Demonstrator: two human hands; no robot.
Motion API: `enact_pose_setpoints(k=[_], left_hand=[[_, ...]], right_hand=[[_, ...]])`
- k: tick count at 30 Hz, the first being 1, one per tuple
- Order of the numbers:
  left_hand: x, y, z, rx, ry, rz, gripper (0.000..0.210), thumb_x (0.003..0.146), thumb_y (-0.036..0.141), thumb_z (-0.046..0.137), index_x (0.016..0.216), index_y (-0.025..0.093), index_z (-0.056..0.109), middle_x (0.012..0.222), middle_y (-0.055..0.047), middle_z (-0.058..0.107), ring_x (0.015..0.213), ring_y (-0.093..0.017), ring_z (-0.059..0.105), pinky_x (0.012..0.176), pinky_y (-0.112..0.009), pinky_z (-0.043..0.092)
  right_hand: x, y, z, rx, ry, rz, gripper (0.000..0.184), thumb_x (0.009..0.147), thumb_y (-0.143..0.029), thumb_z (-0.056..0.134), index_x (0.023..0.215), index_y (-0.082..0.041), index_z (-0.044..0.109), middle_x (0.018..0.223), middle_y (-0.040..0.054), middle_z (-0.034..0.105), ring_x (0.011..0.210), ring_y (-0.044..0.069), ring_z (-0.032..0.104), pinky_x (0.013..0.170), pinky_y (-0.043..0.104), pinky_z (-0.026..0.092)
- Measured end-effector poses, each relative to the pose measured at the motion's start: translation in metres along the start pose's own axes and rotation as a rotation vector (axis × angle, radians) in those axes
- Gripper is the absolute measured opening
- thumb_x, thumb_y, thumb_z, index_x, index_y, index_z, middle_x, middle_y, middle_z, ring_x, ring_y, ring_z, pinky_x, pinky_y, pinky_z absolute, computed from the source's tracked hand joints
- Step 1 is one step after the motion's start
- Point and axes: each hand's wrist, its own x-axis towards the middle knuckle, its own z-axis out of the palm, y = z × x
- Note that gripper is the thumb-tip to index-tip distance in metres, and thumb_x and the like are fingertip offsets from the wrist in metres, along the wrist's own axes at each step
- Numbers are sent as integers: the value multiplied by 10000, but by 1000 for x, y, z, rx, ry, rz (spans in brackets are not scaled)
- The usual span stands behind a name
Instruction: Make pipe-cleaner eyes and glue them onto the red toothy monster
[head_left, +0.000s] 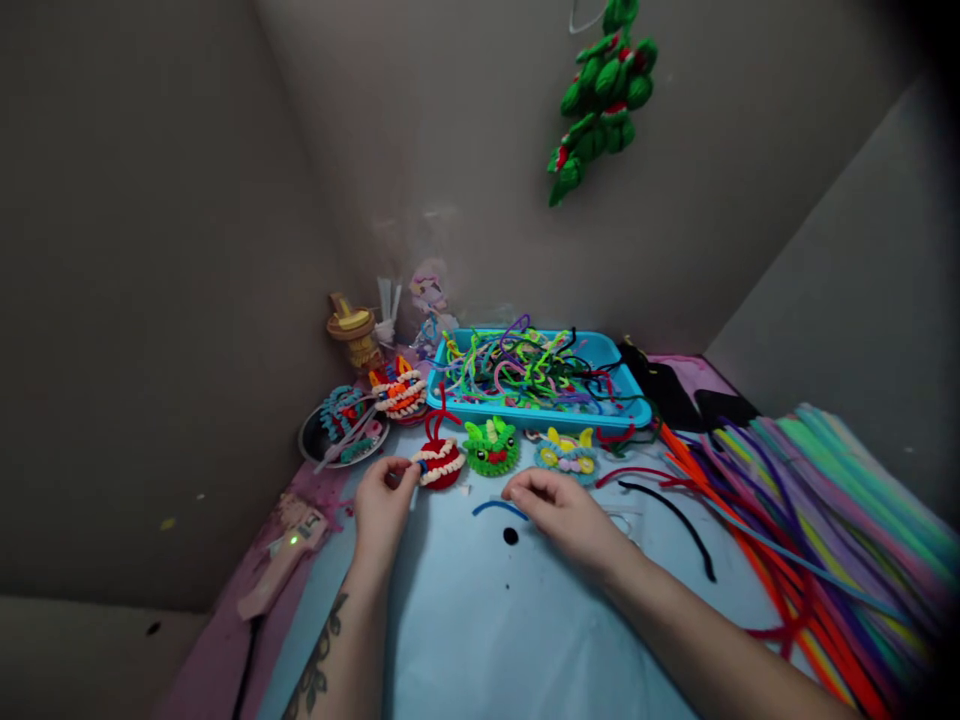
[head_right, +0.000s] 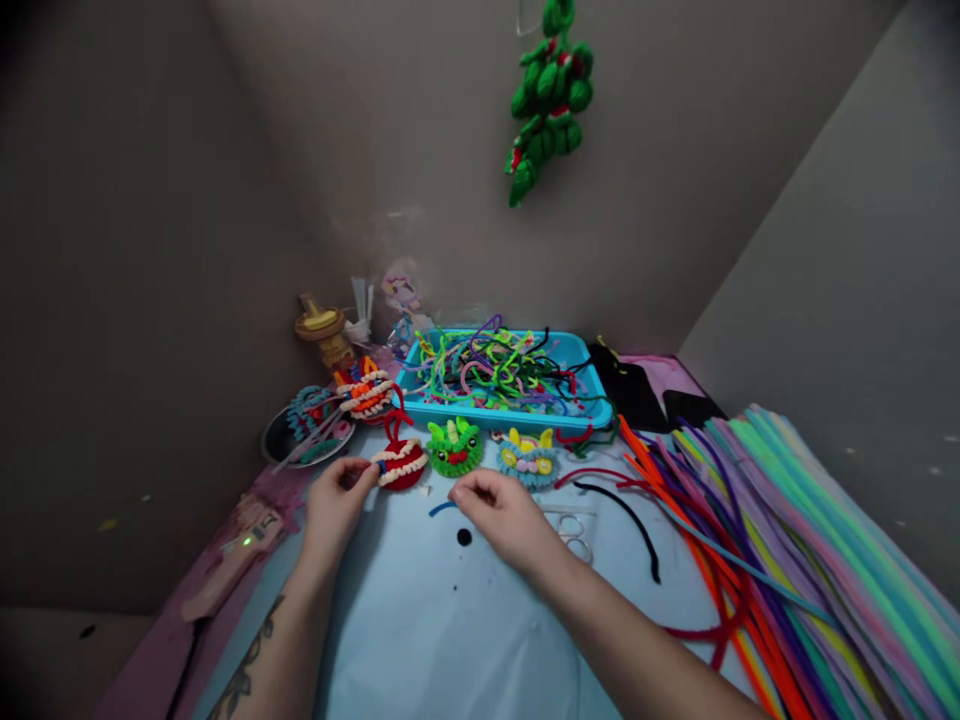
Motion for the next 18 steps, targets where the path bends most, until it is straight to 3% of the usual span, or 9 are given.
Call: enact_pose_setpoints(k=[11,15,18], left_hand=[[0,0,6,-123,-4,-22,238,676,353,628,808,156,617,671,-3,610,558,-133,515,542,-235,404],[0,0,2,-155,-5,-27,202,696,331,597,791,154,621,716,-27,647,596,-146,556,579,-248,429],[-2,-1,2,-163,-34,-19,178,683,332,613,737,163,610,662,-14,636,599,-153,572,581,-246,425]], right_hand=[[-1,7,15,-219,-71,-53,253,800,-356,504,847,-152,645,791,50,606,701,178,565,643,289,448],[19,-5,25,-464,-91,-215,225,793,-252,528,952,-170,665,910,67,605,770,179,575,689,293,452],[47,-10,35,-623,19,-245,305,767,-148,531,1053,-135,636,985,93,611,769,171,571,747,308,451]])
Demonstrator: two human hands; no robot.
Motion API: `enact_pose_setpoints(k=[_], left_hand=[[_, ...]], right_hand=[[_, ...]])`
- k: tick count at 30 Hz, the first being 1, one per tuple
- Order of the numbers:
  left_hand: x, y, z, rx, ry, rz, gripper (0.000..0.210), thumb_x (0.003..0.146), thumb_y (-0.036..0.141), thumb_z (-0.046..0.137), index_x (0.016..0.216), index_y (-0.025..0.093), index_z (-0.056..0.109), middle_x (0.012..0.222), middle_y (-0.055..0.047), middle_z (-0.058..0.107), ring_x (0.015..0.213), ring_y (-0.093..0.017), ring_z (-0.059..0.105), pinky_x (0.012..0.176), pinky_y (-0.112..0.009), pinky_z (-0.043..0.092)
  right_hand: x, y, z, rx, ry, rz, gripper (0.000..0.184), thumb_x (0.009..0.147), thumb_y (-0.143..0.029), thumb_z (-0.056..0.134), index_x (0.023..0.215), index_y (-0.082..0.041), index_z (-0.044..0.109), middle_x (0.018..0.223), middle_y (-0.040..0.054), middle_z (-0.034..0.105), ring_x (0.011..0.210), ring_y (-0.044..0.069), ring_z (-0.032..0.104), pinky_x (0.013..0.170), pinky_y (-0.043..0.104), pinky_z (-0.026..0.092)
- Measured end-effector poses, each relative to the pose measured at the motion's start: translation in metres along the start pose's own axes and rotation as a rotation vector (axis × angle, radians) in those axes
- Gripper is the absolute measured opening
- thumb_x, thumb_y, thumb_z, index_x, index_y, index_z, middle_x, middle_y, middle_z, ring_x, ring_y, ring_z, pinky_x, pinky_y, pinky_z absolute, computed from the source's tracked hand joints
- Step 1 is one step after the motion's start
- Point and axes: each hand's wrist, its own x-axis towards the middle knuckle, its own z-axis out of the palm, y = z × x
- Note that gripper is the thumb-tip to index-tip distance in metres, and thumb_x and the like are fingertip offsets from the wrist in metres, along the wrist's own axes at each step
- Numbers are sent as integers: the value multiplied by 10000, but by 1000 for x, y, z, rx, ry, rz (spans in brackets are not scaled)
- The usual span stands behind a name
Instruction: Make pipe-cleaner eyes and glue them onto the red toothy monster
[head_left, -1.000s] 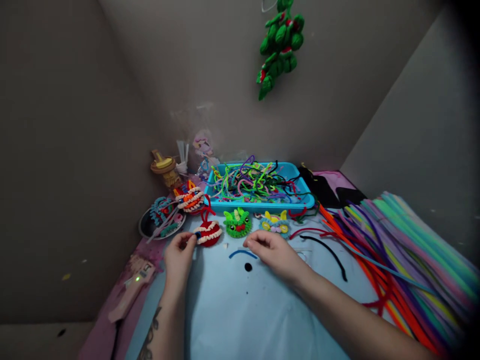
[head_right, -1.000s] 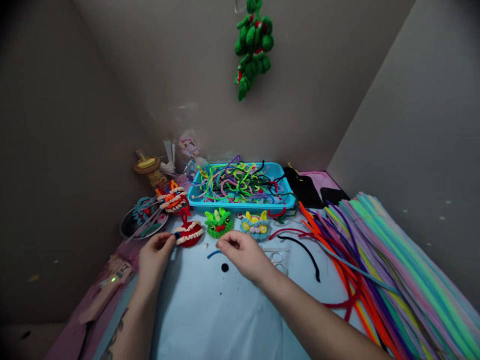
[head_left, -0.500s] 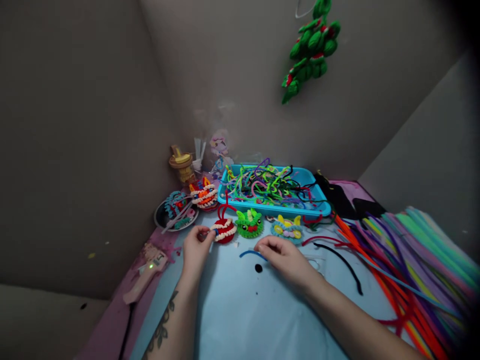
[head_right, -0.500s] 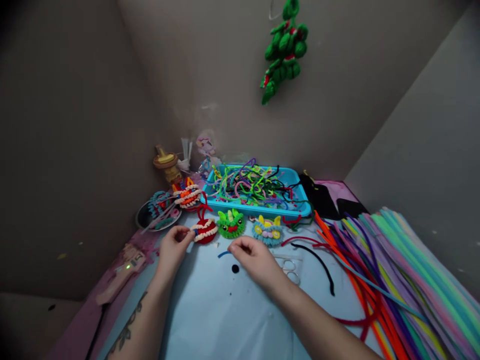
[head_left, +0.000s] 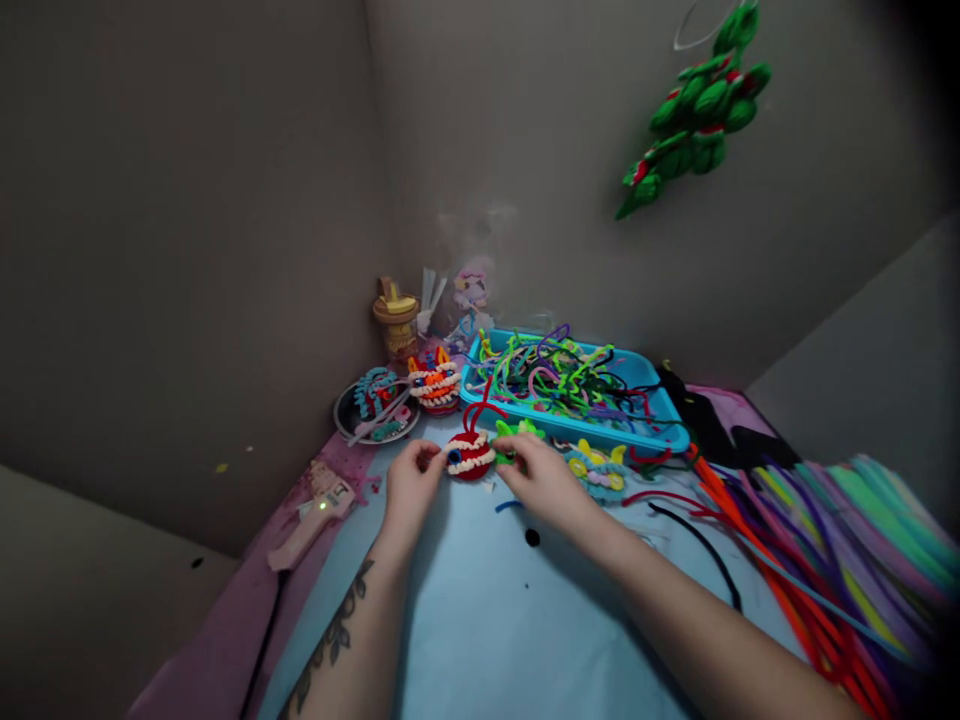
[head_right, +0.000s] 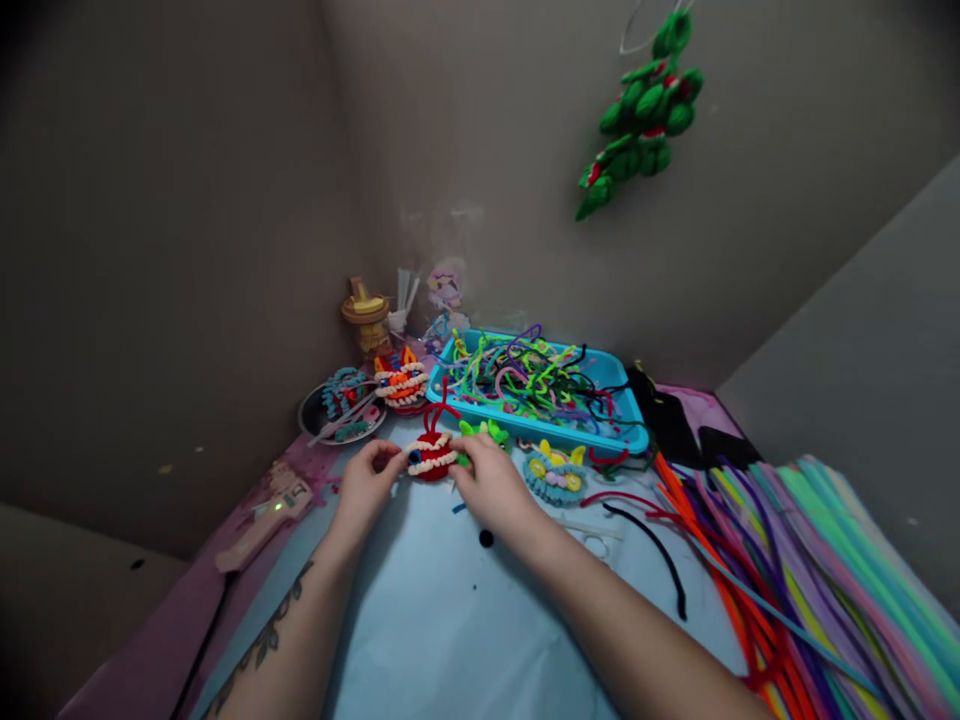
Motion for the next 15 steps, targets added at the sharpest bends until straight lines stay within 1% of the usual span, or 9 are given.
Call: enact_pose_setpoints(k=[2,4,7,9,15], left_hand=[[-1,-1,1,6,-11,1,179,682,341,619,728,170,598,639,-3,626,592,-154,575,575,-244,416],[-3,-1,2,20,-14,1,181,683,350,622,729,177,591,631,3,623,577,-152,572,565,-242,405],[-5,0,3,42,-18,0,168,697,351,614,723,188,587,633,5,629,565,-153,566,559,-242,391],[-6,2,4,51,-21,-2,159,702,348,609,717,191,588,641,4,635,567,-154,566,562,-242,385],[-5,8,3,32,-46,-23,153,696,334,586,656,187,596,594,10,614,555,-149,548,550,-234,374]], right_hand=[[17,0,8,-29,22,27,389,757,-105,513,1139,-110,592,1046,122,613,778,177,572,766,322,450],[29,0,17,-35,19,40,460,726,-64,508,1181,-100,567,1078,136,621,801,186,581,776,325,449],[35,1,29,-36,5,34,550,687,-29,507,1232,-88,531,1124,151,618,834,199,593,784,324,449],[34,1,33,-34,5,28,563,694,-35,507,1254,-93,516,1132,152,618,850,205,594,792,329,447],[27,7,40,2,29,33,505,727,-84,519,1229,-131,547,1033,111,651,858,215,587,797,349,446]])
